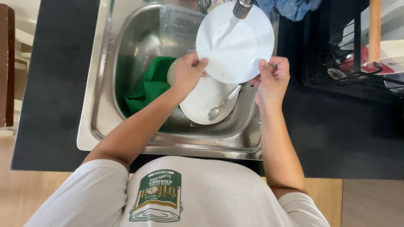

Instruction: Washing dishes and cleaning the sink area using a sponge and dish soap

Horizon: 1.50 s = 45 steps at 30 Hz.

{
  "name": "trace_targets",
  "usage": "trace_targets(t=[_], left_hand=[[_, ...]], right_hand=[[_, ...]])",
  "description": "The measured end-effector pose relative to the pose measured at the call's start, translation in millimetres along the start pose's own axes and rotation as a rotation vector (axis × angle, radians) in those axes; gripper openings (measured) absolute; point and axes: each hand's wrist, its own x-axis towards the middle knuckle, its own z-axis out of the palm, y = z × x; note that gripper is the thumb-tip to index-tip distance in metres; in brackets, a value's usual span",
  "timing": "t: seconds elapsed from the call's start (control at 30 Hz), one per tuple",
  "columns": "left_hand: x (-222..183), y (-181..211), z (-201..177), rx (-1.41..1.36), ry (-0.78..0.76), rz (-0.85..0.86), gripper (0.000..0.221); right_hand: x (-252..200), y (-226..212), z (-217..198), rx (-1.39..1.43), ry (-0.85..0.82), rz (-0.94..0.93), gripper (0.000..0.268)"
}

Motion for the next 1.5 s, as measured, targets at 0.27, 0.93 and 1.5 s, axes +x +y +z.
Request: trace_targets(t=[0.27,0.93,1.5], left_hand=[[17,-11,-1,-0.040,0.088,0.048,0.027],[-11,0,16,0.180,0.107,-0.070,0.057],[3,16,4,-0.180,0.069,0.001,0.045]], right_hand=[[-7,15,1,0.125,0.002,0.000,0.008],[-30,8,10,0.042,0.140,-0.170,0.008],[-43,-15,6,0.213,0.015,0.112,0.018]])
